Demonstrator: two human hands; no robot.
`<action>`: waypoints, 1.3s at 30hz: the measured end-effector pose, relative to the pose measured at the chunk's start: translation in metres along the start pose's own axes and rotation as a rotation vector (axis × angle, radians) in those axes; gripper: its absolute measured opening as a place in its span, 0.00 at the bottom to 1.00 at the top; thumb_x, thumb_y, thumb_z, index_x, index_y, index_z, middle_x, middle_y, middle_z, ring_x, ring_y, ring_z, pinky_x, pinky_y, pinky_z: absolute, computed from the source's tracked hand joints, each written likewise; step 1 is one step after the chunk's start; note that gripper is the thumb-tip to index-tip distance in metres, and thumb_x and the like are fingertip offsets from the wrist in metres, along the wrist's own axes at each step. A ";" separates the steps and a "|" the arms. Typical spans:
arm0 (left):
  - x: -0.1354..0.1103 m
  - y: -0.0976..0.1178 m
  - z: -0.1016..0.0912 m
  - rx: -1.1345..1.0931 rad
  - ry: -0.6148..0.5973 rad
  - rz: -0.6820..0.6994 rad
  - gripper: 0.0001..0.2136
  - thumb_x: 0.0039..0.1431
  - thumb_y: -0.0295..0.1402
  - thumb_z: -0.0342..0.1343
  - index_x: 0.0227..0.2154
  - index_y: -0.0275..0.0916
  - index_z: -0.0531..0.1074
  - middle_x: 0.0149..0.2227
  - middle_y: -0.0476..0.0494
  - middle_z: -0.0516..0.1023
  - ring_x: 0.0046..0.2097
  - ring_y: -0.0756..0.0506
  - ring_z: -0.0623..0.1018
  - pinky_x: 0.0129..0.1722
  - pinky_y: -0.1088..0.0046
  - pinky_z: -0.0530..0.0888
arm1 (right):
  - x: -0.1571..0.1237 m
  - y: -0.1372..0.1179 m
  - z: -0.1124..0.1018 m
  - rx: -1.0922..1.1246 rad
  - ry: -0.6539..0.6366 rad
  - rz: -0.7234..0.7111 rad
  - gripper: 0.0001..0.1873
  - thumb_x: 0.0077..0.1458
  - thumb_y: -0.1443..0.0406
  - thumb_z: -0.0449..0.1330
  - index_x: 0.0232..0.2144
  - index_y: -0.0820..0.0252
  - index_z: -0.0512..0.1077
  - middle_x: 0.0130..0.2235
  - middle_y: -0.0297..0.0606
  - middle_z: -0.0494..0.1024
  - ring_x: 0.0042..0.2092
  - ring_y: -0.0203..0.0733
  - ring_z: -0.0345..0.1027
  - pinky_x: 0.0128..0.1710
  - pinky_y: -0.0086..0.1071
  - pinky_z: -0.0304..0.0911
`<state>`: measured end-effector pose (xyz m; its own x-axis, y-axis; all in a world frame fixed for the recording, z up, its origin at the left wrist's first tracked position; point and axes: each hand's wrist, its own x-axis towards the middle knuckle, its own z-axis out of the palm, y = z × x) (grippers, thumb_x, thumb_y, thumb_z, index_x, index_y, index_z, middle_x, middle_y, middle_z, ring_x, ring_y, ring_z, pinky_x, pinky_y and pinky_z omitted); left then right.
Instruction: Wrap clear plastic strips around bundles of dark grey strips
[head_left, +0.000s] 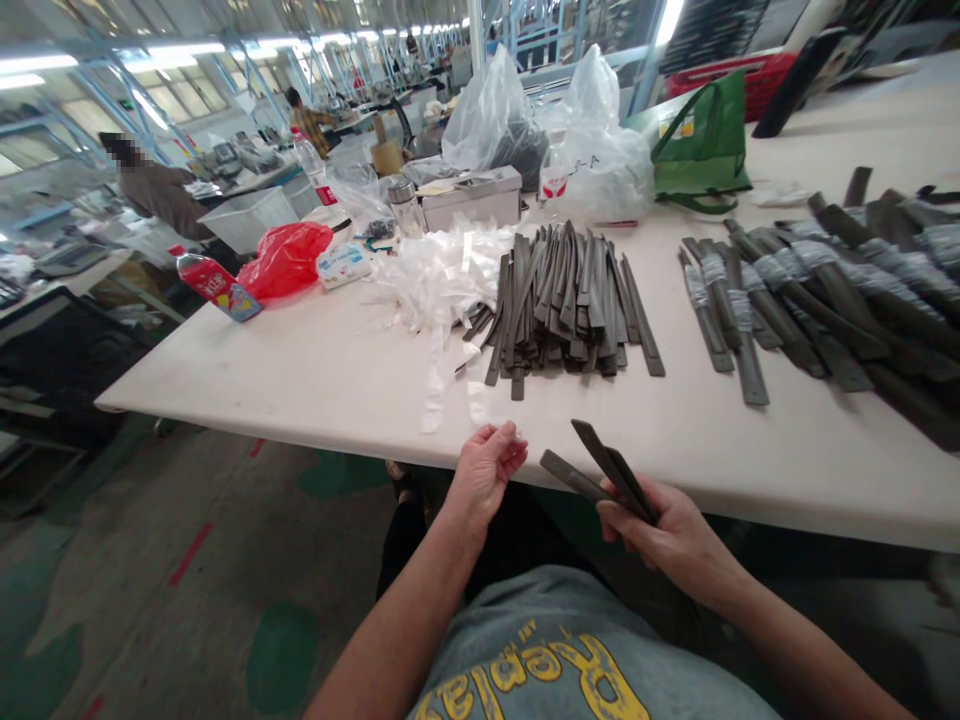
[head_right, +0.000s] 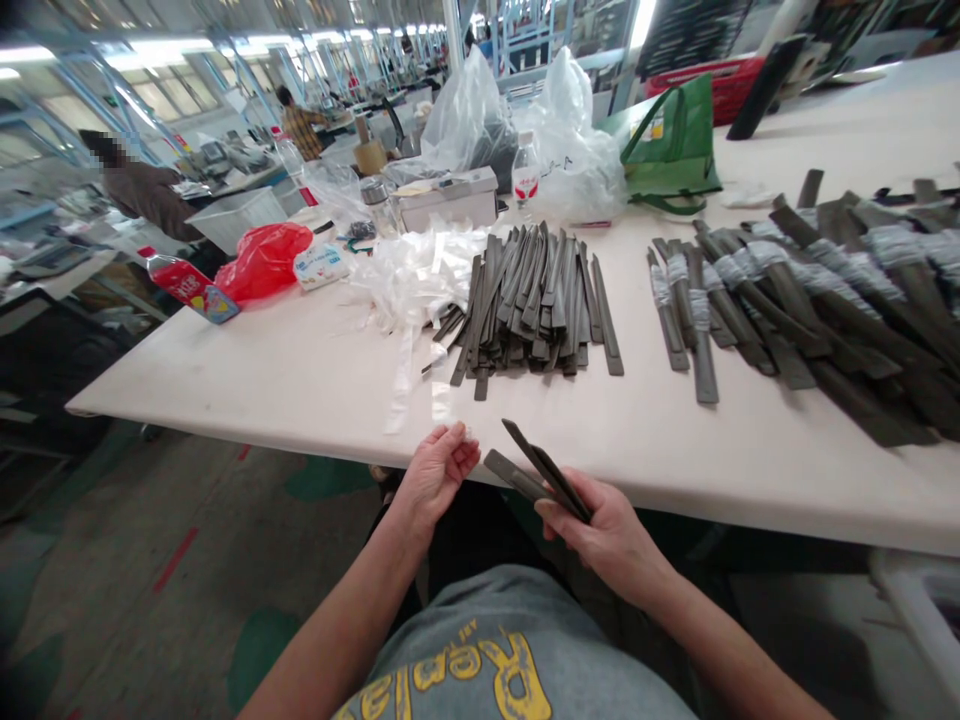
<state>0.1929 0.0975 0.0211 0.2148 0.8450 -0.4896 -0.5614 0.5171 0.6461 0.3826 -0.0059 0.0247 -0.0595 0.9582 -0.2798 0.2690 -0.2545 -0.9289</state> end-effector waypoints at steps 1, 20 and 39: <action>0.000 0.000 0.001 -0.023 0.006 -0.009 0.17 0.36 0.37 0.72 0.24 0.36 0.69 0.24 0.52 0.76 0.27 0.53 0.76 0.33 0.76 0.73 | -0.003 0.003 0.001 0.008 0.002 0.005 0.19 0.56 0.51 0.56 0.41 0.58 0.65 0.24 0.32 0.71 0.22 0.35 0.61 0.15 0.26 0.55; -0.006 -0.010 0.007 0.000 -0.008 -0.005 0.15 0.40 0.38 0.70 0.28 0.36 0.72 0.29 0.48 0.80 0.29 0.51 0.78 0.34 0.75 0.74 | 0.003 -0.002 0.018 -0.215 0.188 -0.136 0.17 0.60 0.50 0.51 0.32 0.57 0.67 0.25 0.33 0.72 0.22 0.37 0.63 0.22 0.29 0.60; -0.010 -0.016 0.008 0.094 -0.031 0.071 0.16 0.40 0.40 0.70 0.26 0.36 0.73 0.28 0.49 0.79 0.29 0.51 0.78 0.35 0.75 0.72 | 0.008 0.010 0.020 -0.422 0.266 -0.221 0.15 0.61 0.53 0.52 0.34 0.56 0.69 0.26 0.33 0.75 0.28 0.41 0.68 0.30 0.31 0.57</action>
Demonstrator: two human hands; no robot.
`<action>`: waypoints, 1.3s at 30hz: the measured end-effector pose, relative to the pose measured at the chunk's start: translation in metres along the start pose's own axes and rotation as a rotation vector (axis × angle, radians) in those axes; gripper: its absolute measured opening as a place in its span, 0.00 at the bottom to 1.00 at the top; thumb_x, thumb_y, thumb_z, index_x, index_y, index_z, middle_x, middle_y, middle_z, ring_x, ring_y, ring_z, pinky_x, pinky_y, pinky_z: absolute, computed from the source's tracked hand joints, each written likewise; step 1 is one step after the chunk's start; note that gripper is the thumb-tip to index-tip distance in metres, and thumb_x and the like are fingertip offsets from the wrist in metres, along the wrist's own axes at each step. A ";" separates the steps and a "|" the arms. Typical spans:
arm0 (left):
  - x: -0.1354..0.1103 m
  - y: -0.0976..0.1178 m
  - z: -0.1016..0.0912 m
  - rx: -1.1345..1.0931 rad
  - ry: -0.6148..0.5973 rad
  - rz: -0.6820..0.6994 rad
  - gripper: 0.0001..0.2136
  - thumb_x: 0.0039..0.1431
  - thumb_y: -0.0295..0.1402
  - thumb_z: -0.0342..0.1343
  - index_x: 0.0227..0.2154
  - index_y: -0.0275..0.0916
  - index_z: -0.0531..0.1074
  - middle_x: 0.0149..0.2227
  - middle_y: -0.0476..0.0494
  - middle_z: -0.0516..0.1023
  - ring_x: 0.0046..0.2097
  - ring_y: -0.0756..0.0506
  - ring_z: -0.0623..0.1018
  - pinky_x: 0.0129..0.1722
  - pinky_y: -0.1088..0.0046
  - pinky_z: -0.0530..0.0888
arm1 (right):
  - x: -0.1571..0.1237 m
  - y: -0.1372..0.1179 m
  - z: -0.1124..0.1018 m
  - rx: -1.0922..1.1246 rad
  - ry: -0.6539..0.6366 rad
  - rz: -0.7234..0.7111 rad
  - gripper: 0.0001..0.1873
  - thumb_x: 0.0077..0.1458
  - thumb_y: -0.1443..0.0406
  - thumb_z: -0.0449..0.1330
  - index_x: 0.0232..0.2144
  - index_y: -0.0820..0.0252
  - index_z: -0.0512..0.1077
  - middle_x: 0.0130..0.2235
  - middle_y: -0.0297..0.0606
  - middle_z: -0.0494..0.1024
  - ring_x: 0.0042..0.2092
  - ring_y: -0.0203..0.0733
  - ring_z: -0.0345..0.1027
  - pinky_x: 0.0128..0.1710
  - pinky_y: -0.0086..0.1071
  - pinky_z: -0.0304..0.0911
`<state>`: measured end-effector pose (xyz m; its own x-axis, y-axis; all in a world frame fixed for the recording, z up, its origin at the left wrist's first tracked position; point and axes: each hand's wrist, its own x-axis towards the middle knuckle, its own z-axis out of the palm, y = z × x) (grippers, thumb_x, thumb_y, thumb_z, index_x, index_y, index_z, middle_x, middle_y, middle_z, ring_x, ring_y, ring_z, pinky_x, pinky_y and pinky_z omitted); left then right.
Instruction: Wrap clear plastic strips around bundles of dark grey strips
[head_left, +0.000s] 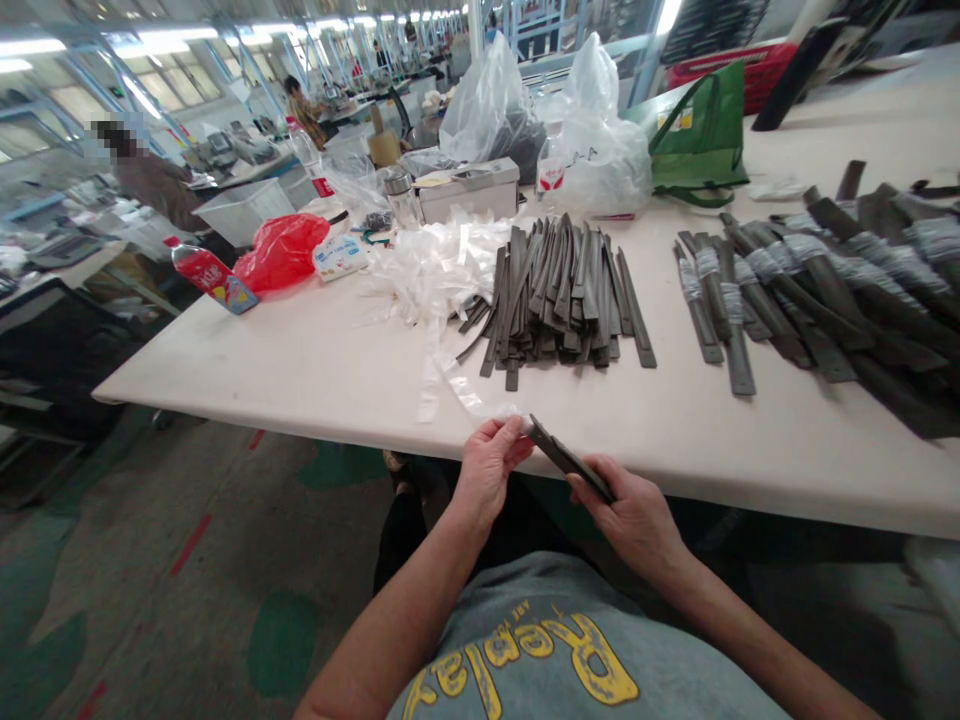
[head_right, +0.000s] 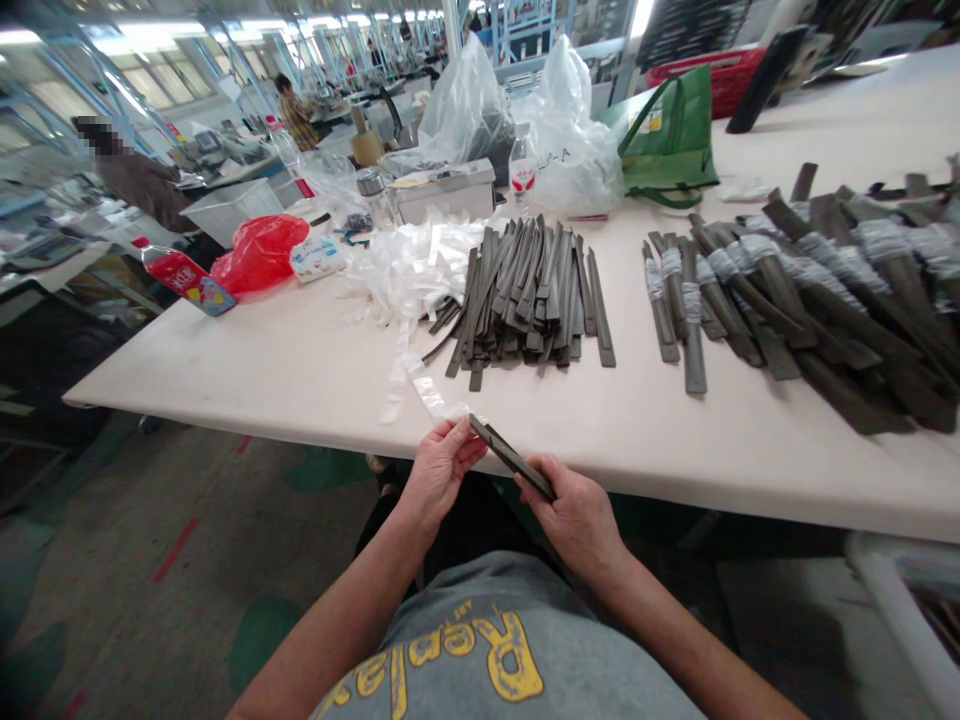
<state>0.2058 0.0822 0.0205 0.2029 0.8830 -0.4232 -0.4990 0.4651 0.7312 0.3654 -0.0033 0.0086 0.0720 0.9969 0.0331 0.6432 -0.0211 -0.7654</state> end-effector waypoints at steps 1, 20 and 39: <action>0.000 -0.001 0.000 0.001 -0.001 -0.003 0.16 0.40 0.40 0.70 0.26 0.36 0.73 0.28 0.49 0.79 0.29 0.52 0.77 0.35 0.75 0.72 | 0.000 0.000 0.001 -0.009 -0.005 -0.006 0.15 0.60 0.52 0.52 0.34 0.56 0.69 0.26 0.33 0.75 0.28 0.40 0.68 0.30 0.31 0.57; -0.011 -0.019 -0.007 -0.010 -0.031 -0.108 0.14 0.42 0.37 0.69 0.30 0.36 0.74 0.29 0.48 0.79 0.29 0.52 0.77 0.34 0.77 0.73 | 0.008 -0.013 0.013 0.252 -0.097 0.093 0.16 0.60 0.52 0.52 0.37 0.58 0.69 0.25 0.30 0.73 0.18 0.33 0.64 0.19 0.27 0.61; -0.025 -0.034 -0.009 0.313 -0.219 -0.086 0.13 0.42 0.39 0.68 0.27 0.34 0.78 0.26 0.45 0.78 0.29 0.50 0.74 0.37 0.72 0.70 | -0.021 0.003 -0.004 0.488 -0.305 0.241 0.23 0.59 0.47 0.51 0.35 0.61 0.67 0.22 0.31 0.69 0.20 0.33 0.63 0.21 0.26 0.59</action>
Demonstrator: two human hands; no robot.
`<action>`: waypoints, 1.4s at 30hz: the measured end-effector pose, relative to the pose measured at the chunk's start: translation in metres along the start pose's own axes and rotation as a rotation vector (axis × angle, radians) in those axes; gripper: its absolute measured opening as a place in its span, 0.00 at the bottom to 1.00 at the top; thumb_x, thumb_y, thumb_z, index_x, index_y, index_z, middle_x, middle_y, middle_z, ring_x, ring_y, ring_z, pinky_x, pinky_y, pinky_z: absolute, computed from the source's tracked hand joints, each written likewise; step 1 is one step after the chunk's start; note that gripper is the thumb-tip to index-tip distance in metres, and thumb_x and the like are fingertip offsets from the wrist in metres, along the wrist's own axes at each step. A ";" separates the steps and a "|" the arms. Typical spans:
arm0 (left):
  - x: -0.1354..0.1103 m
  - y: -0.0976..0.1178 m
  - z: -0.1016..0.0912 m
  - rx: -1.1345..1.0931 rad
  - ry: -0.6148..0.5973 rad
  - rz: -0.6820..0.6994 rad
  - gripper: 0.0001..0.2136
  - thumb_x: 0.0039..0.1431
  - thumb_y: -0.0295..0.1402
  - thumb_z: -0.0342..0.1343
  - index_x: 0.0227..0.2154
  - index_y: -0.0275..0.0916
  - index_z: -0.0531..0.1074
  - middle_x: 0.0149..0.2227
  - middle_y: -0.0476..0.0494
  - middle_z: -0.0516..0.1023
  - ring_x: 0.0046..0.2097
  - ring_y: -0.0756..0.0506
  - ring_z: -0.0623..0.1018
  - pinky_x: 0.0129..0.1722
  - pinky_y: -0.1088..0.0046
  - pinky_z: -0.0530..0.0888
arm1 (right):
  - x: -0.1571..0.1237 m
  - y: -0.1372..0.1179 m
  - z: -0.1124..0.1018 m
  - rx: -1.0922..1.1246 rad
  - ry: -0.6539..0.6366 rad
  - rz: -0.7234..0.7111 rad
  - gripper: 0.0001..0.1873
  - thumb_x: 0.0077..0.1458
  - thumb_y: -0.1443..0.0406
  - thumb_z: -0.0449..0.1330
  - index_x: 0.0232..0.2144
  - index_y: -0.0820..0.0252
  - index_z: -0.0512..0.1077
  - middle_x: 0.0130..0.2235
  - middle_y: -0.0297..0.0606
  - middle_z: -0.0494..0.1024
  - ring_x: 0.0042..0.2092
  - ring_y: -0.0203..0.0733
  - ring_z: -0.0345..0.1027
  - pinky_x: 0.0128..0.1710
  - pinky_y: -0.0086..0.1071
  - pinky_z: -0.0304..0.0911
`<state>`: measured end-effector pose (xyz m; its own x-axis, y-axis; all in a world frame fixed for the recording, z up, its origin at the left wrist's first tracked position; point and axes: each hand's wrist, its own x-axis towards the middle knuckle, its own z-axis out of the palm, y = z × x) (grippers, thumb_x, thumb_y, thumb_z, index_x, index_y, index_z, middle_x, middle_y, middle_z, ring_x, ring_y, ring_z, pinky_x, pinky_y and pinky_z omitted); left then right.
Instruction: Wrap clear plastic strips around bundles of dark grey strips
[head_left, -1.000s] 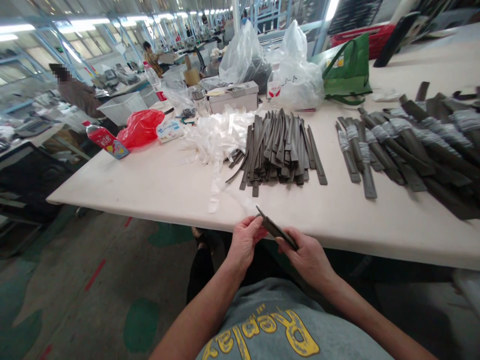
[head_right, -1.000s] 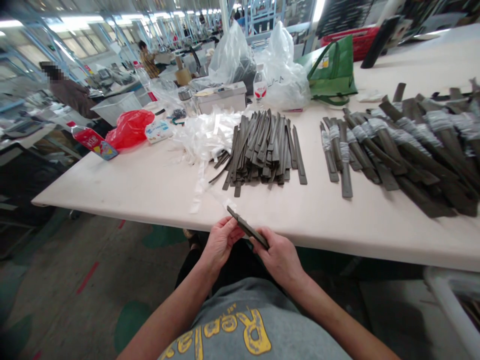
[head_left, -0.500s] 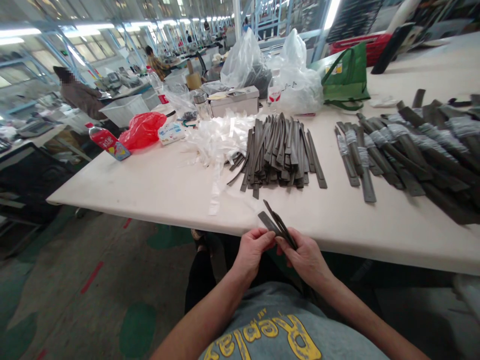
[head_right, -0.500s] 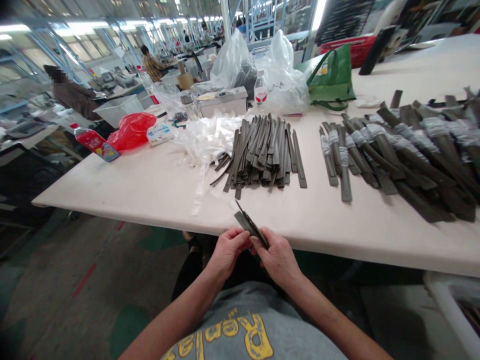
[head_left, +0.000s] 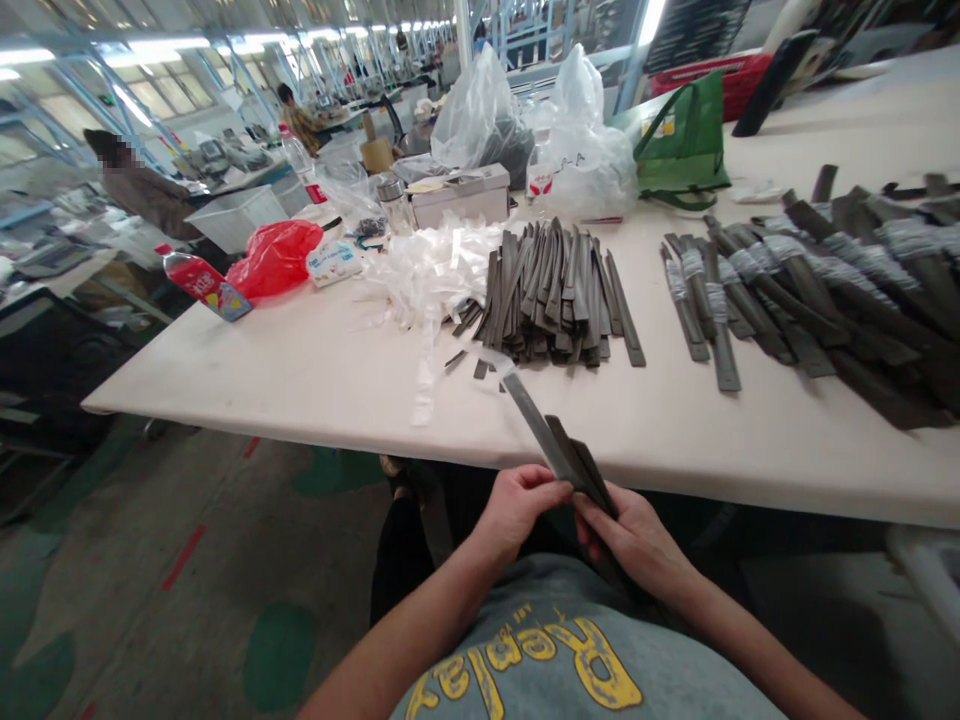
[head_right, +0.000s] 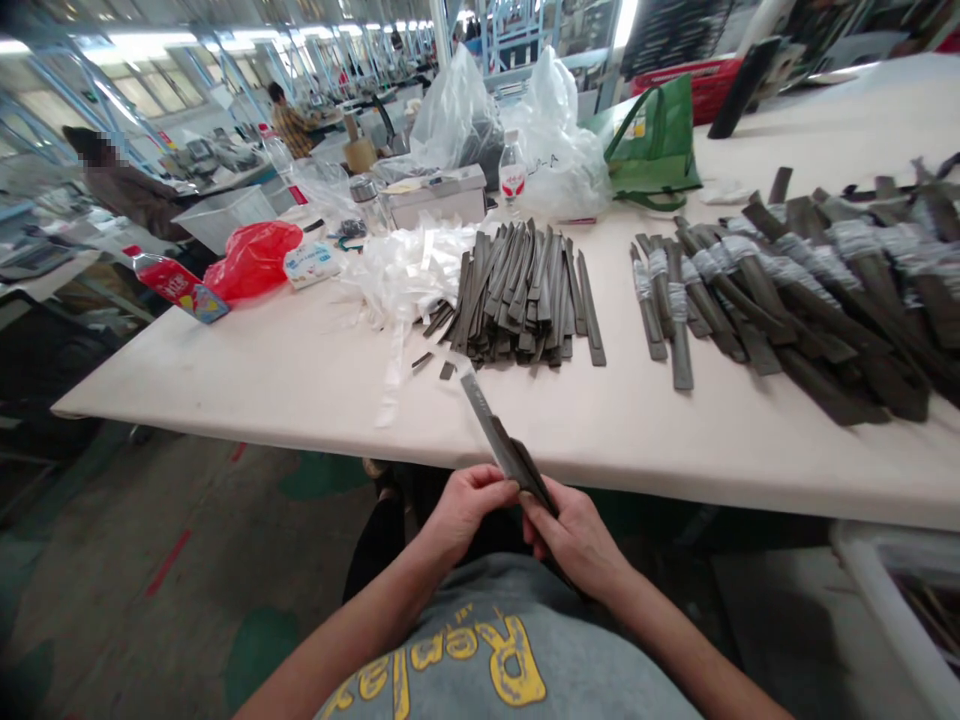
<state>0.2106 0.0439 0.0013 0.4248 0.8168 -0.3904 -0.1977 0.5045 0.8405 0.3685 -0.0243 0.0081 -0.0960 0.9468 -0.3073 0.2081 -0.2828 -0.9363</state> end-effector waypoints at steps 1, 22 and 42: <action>-0.001 -0.002 0.002 -0.017 -0.018 -0.014 0.14 0.42 0.39 0.68 0.27 0.33 0.78 0.26 0.45 0.78 0.29 0.50 0.74 0.37 0.72 0.70 | 0.001 -0.001 0.000 0.009 0.009 -0.010 0.23 0.59 0.47 0.51 0.35 0.61 0.67 0.22 0.31 0.69 0.20 0.33 0.63 0.21 0.26 0.59; 0.014 0.043 -0.007 -0.270 0.253 0.276 0.10 0.46 0.38 0.66 0.28 0.36 0.77 0.30 0.45 0.80 0.31 0.51 0.75 0.35 0.76 0.72 | 0.022 -0.001 0.018 -0.022 -0.027 -0.150 0.23 0.61 0.48 0.48 0.34 0.61 0.68 0.23 0.33 0.71 0.21 0.35 0.65 0.21 0.26 0.61; -0.002 0.021 -0.003 -0.196 0.257 0.268 0.11 0.49 0.38 0.64 0.30 0.35 0.77 0.27 0.47 0.78 0.28 0.52 0.73 0.31 0.76 0.70 | 0.036 -0.006 0.031 -0.019 -0.008 -0.235 0.21 0.62 0.50 0.49 0.35 0.61 0.68 0.23 0.32 0.71 0.21 0.35 0.65 0.21 0.26 0.62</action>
<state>0.2029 0.0532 0.0185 0.1059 0.9571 -0.2695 -0.4463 0.2880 0.8473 0.3337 0.0066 -0.0027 -0.1522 0.9849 -0.0826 0.1978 -0.0515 -0.9789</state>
